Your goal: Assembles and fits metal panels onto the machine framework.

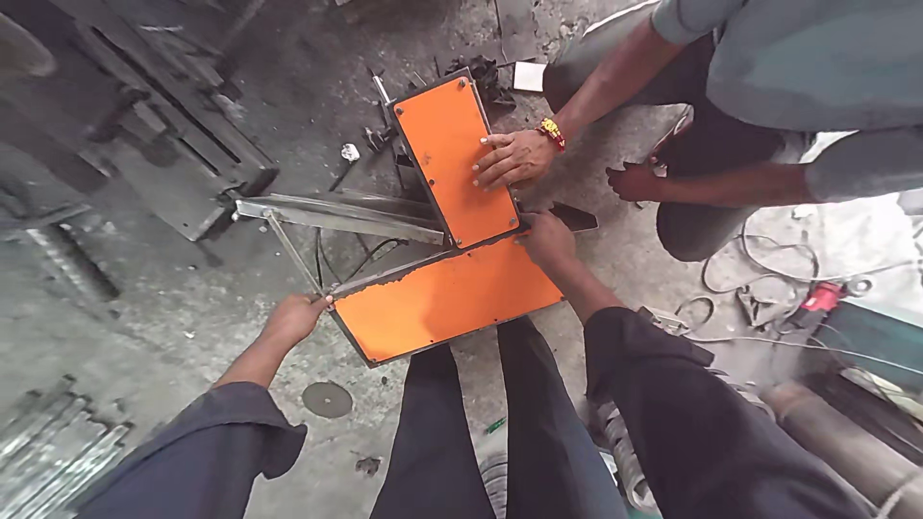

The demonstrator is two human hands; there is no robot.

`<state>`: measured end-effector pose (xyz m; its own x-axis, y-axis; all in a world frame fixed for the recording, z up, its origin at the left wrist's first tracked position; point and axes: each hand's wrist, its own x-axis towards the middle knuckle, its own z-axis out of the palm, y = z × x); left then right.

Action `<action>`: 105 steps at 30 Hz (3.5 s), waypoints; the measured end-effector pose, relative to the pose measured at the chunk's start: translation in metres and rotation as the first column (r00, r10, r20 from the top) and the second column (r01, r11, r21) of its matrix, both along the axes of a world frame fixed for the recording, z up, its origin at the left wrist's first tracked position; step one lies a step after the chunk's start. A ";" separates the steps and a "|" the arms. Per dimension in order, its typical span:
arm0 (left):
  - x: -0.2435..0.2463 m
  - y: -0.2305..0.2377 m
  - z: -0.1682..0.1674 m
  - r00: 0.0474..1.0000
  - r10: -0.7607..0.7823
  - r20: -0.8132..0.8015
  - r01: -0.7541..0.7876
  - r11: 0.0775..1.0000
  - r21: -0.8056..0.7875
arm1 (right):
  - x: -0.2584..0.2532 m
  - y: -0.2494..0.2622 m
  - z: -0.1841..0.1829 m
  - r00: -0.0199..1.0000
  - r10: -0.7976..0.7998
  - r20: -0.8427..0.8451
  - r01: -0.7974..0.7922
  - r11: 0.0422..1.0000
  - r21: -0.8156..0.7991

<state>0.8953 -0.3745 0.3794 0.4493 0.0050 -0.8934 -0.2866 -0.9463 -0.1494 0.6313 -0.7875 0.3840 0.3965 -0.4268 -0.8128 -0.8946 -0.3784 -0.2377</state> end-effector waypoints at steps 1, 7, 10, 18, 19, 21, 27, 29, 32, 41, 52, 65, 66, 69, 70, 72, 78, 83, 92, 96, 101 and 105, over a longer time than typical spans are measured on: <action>0.000 0.000 0.000 1.000 -0.005 0.000 0.005 1.000 0.003 | -0.001 0.000 0.000 1.000 0.000 0.005 0.000 1.000 -0.002; -0.002 -0.002 -0.001 0.999 -0.040 -0.028 0.041 0.999 0.027 | -0.003 0.000 0.000 1.000 -0.009 0.003 0.009 1.000 -0.001; -0.001 -0.001 0.004 0.999 -0.034 -0.010 0.035 0.999 0.035 | 0.002 0.002 0.002 1.000 -0.009 0.006 0.009 1.000 0.009; -0.004 0.006 0.009 1.000 -0.017 0.005 0.017 1.000 -0.022 | -0.010 -0.004 0.008 0.958 -0.228 0.171 0.220 0.973 0.069; -0.003 0.004 0.013 1.000 -0.015 0.000 0.015 1.000 -0.025 | -0.011 -0.003 0.017 0.920 -0.311 0.241 0.304 0.950 0.066; -0.008 0.005 0.007 1.000 0.000 -0.009 -0.001 0.997 -0.082 | -0.012 -0.002 0.038 0.785 -0.511 0.350 0.519 0.851 0.079; -0.004 0.019 -0.002 0.999 -0.030 -0.026 0.027 0.995 -0.098 | 0.031 0.021 0.073 0.579 -0.692 0.432 0.582 0.721 0.374; -0.006 0.019 -0.003 1.000 -0.001 -0.001 0.001 0.997 -0.076 | 0.044 0.027 0.087 0.643 -0.561 0.521 0.478 0.826 0.300; -0.008 0.014 -0.002 1.000 0.025 -0.003 -0.025 0.997 -0.066 | 0.055 0.034 0.083 0.677 -0.599 0.428 0.488 0.800 0.349; -0.005 0.011 -0.004 0.998 0.039 -0.045 -0.042 0.995 -0.087 | 0.039 0.056 0.064 0.791 -0.505 0.346 0.448 0.863 0.235; -0.003 0.022 -0.011 0.999 -0.024 -0.027 0.020 0.989 -0.146 | -0.044 0.084 0.024 0.640 -0.741 0.200 0.677 0.668 0.309; -0.002 0.010 0.012 0.997 0.080 -0.009 -0.080 0.988 -0.135 | -0.016 0.068 0.074 0.902 0.142 0.408 0.003 0.942 -0.334; 0.003 0.012 0.012 0.996 0.084 -0.034 -0.088 0.983 -0.164 | -0.009 0.087 0.073 0.913 0.107 0.394 -0.023 0.977 -0.211; 0.013 0.020 0.016 0.983 0.135 -0.125 -0.164 0.952 -0.257 | 0.013 0.159 0.042 0.951 0.049 0.306 -0.085 0.991 0.106; 0.019 0.026 0.014 0.976 0.172 -0.136 -0.207 0.929 -0.307 | 0.025 0.184 0.033 0.946 0.073 0.316 -0.115 0.986 0.118; 0.031 0.034 0.006 0.959 0.231 -0.164 -0.279 0.872 -0.403 | 0.054 0.236 0.023 0.926 0.111 0.360 -0.133 0.990 0.037; 0.042 0.053 -0.024 0.900 0.297 -0.321 -0.431 0.721 -0.542 | 0.115 0.348 -0.015 0.883 0.292 0.367 -0.172 0.930 -0.325; 0.036 0.064 -0.042 0.853 0.333 -0.402 -0.519 0.631 -0.576 | 0.107 0.380 -0.028 0.911 0.293 0.290 -0.178 0.914 -0.364; 0.027 0.059 -0.045 0.836 0.404 -0.371 -0.548 0.590 -0.593 | 0.108 0.396 -0.021 0.900 0.367 0.234 -0.282 0.901 -0.329; 0.025 0.055 -0.035 0.871 0.401 -0.285 -0.488 0.633 -0.602 | 0.106 0.414 -0.019 0.889 0.352 0.293 -0.269 0.919 -0.287; 0.012 0.047 -0.028 0.897 0.330 -0.294 -0.439 0.597 -0.671 | 0.074 0.376 -0.002 0.885 0.051 0.463 0.109 0.943 -0.313; 0.018 0.063 -0.036 0.867 0.385 -0.315 -0.497 0.631 -0.596 | 0.012 0.280 0.032 0.814 -0.419 0.402 0.579 0.650 -0.493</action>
<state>0.9130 -0.3120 0.3435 0.4149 -0.4250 -0.8045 0.2258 -0.8084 0.5435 0.6428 -0.5074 0.4160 0.1200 -0.9590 -0.2569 -0.9339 -0.0213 -0.3568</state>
